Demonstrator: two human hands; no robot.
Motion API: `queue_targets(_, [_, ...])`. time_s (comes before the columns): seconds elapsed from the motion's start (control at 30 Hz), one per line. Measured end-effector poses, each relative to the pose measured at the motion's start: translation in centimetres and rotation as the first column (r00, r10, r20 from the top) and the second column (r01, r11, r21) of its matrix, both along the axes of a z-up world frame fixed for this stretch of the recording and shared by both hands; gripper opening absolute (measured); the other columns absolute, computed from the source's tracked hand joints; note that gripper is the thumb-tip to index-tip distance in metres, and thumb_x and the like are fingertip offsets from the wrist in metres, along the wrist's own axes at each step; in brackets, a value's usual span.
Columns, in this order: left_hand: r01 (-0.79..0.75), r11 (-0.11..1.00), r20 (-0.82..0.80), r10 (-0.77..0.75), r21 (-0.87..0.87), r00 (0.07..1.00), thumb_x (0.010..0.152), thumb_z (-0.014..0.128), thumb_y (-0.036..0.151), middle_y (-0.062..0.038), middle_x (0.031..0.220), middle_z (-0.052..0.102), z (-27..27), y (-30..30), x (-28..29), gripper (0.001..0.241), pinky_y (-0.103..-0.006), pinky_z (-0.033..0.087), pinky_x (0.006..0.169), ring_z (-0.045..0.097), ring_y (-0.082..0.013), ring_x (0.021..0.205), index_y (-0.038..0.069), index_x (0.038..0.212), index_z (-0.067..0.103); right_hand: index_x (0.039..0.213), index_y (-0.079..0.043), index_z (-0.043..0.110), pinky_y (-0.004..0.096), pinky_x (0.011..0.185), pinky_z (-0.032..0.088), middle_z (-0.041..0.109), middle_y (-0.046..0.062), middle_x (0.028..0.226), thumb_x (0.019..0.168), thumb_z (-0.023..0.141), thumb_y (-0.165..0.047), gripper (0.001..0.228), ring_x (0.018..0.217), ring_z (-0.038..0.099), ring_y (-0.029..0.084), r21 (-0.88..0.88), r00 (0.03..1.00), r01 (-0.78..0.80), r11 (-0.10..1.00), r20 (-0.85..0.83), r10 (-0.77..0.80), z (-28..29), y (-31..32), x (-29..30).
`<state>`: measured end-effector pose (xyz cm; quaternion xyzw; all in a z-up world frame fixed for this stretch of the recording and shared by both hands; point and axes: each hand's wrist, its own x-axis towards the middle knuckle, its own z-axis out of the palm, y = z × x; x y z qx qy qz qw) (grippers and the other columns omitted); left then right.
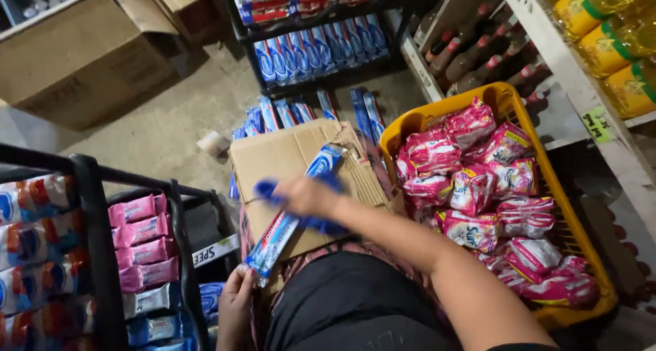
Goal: The recorder is wiping down long blue detergent packages with a blue cloth over a cardboard box in a storage area.
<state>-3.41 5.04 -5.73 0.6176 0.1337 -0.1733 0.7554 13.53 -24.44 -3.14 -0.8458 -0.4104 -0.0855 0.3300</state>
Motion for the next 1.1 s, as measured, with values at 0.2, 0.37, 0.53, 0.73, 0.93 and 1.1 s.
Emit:
queue_targets(0.2, [-0.041, 0.999, -0.115, 0.043, 0.022, 0.992, 0.101, 0.06, 0.019, 0.001, 0.083, 0.063, -0.3, 0.3, 0.3, 0.017, -0.0193, 0.038, 0.062, 0.05, -0.0049, 0.07, 0.005, 0.102, 0.069, 0.102, -0.005, 0.069, 0.05, 0.094, 0.05, 0.071, 0.017, 0.105, 0.085, 0.077, -0.031, 0.032, 0.103, 0.064, 0.04, 0.009, 0.839, 0.544, 0.839, 0.023, -0.544, -6.7, -11.7, 7.3])
queue_targets(0.37, [-0.044, 0.999, -0.155, 0.039, -0.028, 0.987, 0.101, 0.057, 0.023, -0.003, 0.084, 0.069, -0.4, 0.4, 2.1, 0.028, -0.0221, 0.049, 0.062, 0.06, -0.0077, 0.066, 0.004, 0.117, 0.07, 0.108, -0.003, 0.068, 0.047, 0.098, 0.05, 0.069, 0.018, 0.111, 0.092, 0.072, -0.034, 0.035, 0.108, 0.065, 0.038, 0.081, 0.883, 0.47, 0.879, -0.058, -0.466, -2.4, -8.0, 4.3])
queue_targets(0.53, [-0.018, 0.988, -0.102, 0.034, 0.155, 0.994, 0.097, 0.065, 0.014, -0.004, 0.091, 0.071, 2.1, -1.2, 2.5, 0.027, -0.0228, 0.047, 0.065, 0.061, -0.0072, 0.073, 0.0, 0.119, 0.068, 0.108, -0.003, 0.068, 0.048, 0.095, 0.054, 0.07, 0.017, 0.111, 0.099, 0.064, -0.025, 0.024, 0.105, 0.066, 0.037, 0.096, 0.995, 0.079, 0.992, 0.052, -0.084, 2.5, 0.9, -2.4])
queue_targets(0.73, [-0.018, 0.992, -0.031, 0.022, 0.123, 0.999, 0.097, 0.063, 0.01, -0.003, 0.091, 0.07, -2.4, 0.0, 1.3, 0.023, -0.0255, 0.051, 0.065, 0.064, -0.0105, 0.075, -0.002, 0.116, 0.064, 0.129, -0.009, 0.063, 0.049, 0.112, 0.049, 0.066, 0.016, 0.126, 0.098, 0.063, -0.036, 0.041, 0.123, 0.063, 0.035, 0.154, 0.97, -0.245, 0.957, 0.026, 0.243, 4.5, 5.5, -6.3])
queue_targets(0.93, [-0.072, 0.983, 0.026, 0.069, 0.169, 0.997, 0.093, 0.069, 0.009, -0.001, 0.087, 0.069, 1.7, -2.2, 1.6, 0.023, -0.023, 0.047, 0.062, 0.061, -0.0074, 0.071, -0.001, 0.114, 0.068, 0.127, -0.013, 0.066, 0.054, 0.118, 0.041, 0.067, 0.012, 0.123, 0.096, 0.065, -0.043, 0.042, 0.122, 0.064, 0.03, 0.046, 0.979, -0.202, 0.978, 0.017, 0.201, 4.1, 4.0, -4.7])
queue_targets(1.1, [-0.075, 0.949, -0.054, 0.096, 0.307, 0.994, 0.094, 0.075, 0.011, -0.003, 0.076, 0.069, 4.1, -1.7, 1.5, 0.016, -0.0237, 0.041, 0.056, 0.056, -0.008, 0.064, -0.005, 0.094, 0.076, 0.109, -0.013, 0.071, 0.054, 0.116, 0.043, 0.074, 0.007, 0.109, 0.101, 0.064, -0.04, 0.029, 0.107, 0.068, 0.029, 0.053, 0.998, 0.012, 0.999, -0.069, -0.008, 2.7, -1.3, -1.2])
